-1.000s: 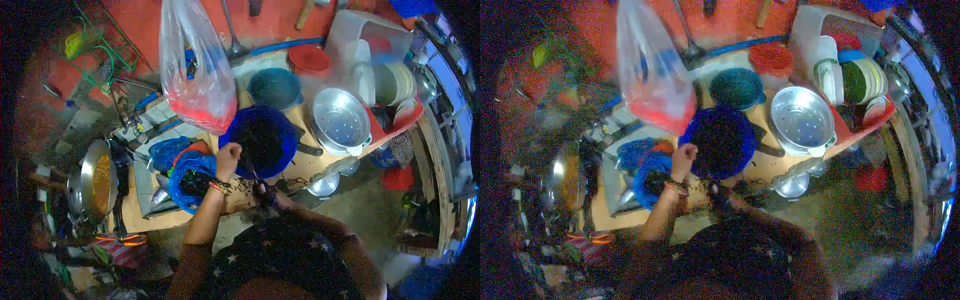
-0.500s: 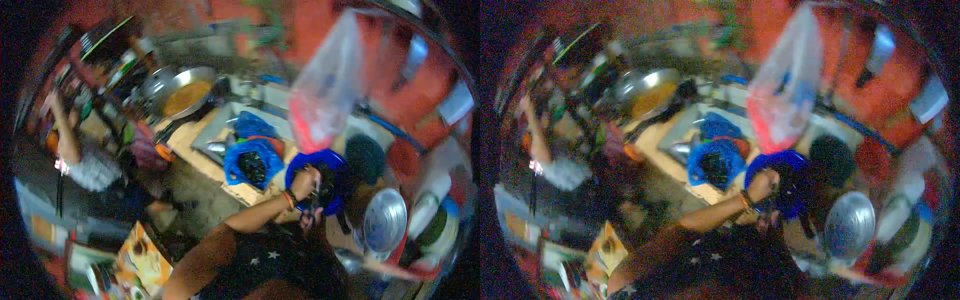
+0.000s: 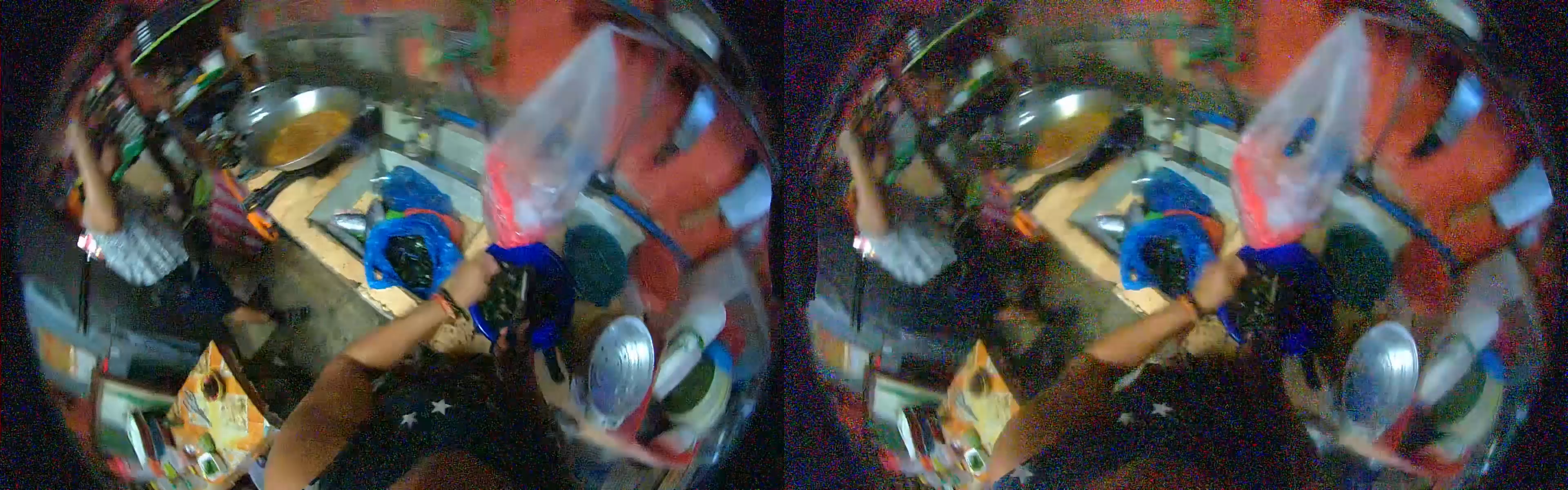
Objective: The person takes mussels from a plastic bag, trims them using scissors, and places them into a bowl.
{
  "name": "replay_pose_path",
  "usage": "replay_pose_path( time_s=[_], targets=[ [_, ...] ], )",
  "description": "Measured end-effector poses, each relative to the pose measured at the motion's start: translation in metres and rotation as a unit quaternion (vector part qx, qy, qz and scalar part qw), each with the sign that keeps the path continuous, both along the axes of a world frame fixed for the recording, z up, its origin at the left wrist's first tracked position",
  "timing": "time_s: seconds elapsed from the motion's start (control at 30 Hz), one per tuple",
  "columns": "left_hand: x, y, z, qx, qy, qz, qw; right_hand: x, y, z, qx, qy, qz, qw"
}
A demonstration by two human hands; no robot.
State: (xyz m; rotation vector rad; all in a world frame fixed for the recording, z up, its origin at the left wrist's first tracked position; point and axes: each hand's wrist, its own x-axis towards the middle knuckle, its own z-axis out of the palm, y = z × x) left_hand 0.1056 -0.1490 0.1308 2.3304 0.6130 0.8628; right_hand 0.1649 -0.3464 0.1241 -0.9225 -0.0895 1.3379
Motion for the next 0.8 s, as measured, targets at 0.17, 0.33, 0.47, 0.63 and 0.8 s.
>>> replay_pose_path(
  time_s=[0.17,0.33,0.47,0.63,0.8],
  targets=[
    [-0.069,0.129,0.024,0.212,0.069,0.187,0.957,0.028,-0.016,-0.054,0.157,-0.167,-0.03,0.973],
    [-0.1,0.202,-0.012,0.423,0.153,0.212,0.868,0.015,-0.044,-0.029,0.153,-0.032,-0.149,0.976],
    [-0.027,0.109,0.029,-0.028,0.111,-0.007,0.993,0.018,-0.06,-0.045,0.008,0.022,-0.14,0.99],
    [0.061,0.038,-0.008,0.104,0.096,-0.25,0.958,0.008,-0.049,-0.015,0.152,0.106,-0.172,0.968],
    [0.101,0.048,-0.053,0.001,0.262,-0.284,0.923,0.007,-0.049,-0.007,0.144,0.089,-0.063,0.984]
  ],
)
